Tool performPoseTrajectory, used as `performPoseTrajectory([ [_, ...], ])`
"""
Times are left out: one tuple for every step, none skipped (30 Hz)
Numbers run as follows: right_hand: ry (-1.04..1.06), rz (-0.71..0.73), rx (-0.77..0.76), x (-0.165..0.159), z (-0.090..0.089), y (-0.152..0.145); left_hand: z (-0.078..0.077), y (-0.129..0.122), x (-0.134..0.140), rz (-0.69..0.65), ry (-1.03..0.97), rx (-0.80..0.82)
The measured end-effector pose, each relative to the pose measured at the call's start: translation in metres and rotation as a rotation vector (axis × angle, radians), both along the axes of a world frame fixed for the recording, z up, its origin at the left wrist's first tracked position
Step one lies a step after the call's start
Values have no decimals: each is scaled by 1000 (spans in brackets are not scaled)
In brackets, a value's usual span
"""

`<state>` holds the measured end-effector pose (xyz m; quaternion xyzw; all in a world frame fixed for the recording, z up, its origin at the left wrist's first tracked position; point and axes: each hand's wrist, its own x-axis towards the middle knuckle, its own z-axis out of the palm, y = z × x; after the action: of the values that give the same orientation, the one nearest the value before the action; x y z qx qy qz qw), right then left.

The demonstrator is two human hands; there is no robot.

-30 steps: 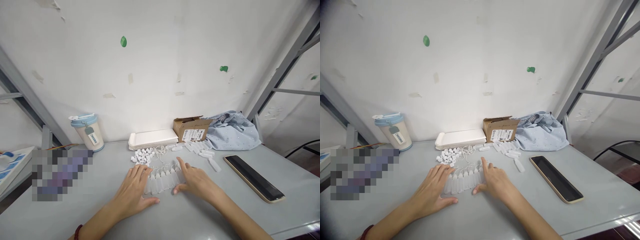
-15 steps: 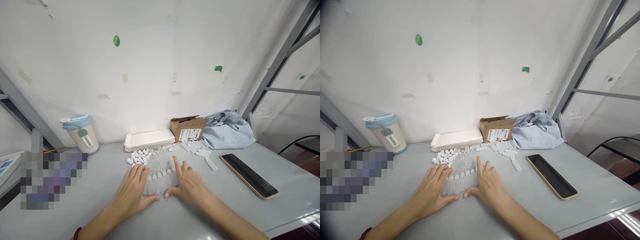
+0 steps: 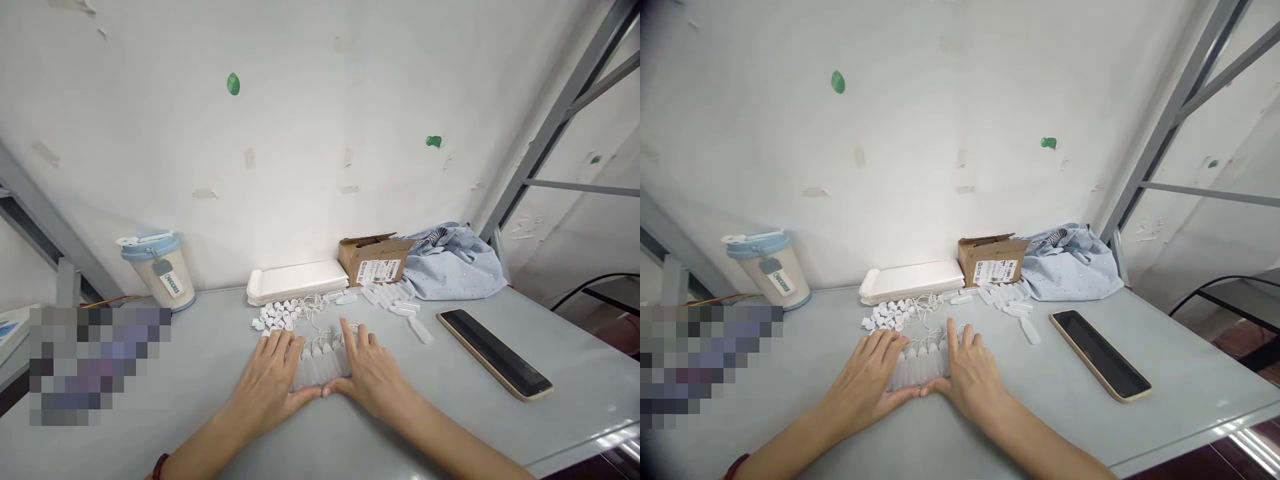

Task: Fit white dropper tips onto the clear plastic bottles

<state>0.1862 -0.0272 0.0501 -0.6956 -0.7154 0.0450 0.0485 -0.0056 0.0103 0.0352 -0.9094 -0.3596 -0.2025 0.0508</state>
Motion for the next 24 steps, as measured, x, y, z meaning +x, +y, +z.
performPoseTrajectory([
  [-7, -1, 4, -1, -1, 0, 0, 1, 0, 1, 6, -2],
  [-10, -4, 6, -1, -2, 0, 0, 1, 0, 1, 10, -6],
  [-10, -7, 6, -2, -2, 0, 0, 2, -1, -1, 12, -8],
  [-6, -11, 4, -2, -2, 0, 0, 2, -1, -4, 11, -9],
  [1, -14, 1, -2, -2, 0, -1, 2, -1, -8, 8, -7],
  [12, -14, -4, -2, -1, 0, -1, 2, -2, -14, 7, -3],
  [26, -8, -15, -1, 1, 0, -1, 2, -2, -18, 7, 2],
  [45, 3, -33, 1, 3, -1, -1, 2, -3, -20, 9, 9],
  [65, 17, -57, 4, 6, -1, -2, 2, -5, -21, 11, 17],
  [87, 33, -84, 7, 9, 0, -2, 1, -6, -22, 14, 25],
  [107, 48, -111, 11, 12, 1, -2, 1, -8, -22, 16, 33],
  [123, 63, -134, 15, 15, 2, -2, 1, -9, -20, 16, 39],
  [136, 77, -155, 19, 17, 4, -2, 2, -11, -16, 16, 43],
  [148, 91, -176, 23, 19, 5, -2, 2, -12, -10, 16, 46],
  [161, 107, -197, 27, 20, 8, -2, 3, -14, -5, 18, 48],
  [174, 119, -219, 31, 20, 9, -2, 3, -15, -2, 19, 50],
  [187, 130, -237, 34, 20, 11, -3, 4, -16, -1, 20, 53],
  [200, 140, -246, 36, 19, 13, -3, 5, -16, -1, 22, 55],
  [212, 146, -248, 38, 18, 14, -3, 5, -16, -2, 22, 55],
  [222, 153, -244, 38, 17, 14, -4, 5, -16, -3, 20, 54],
  [233, 162, -235, 39, 16, 15, -4, 5, -16, -3, 18, 53],
  [241, 172, -222, 38, 15, 15, -4, 5, -16, -2, 17, 53],
  [248, 181, -209, 37, 14, 14, -5, 5, -16, -1, 16, 53],
  [250, 185, -198, 36, 13, 14, -5, 4, -16, 0, 16, 53],
])
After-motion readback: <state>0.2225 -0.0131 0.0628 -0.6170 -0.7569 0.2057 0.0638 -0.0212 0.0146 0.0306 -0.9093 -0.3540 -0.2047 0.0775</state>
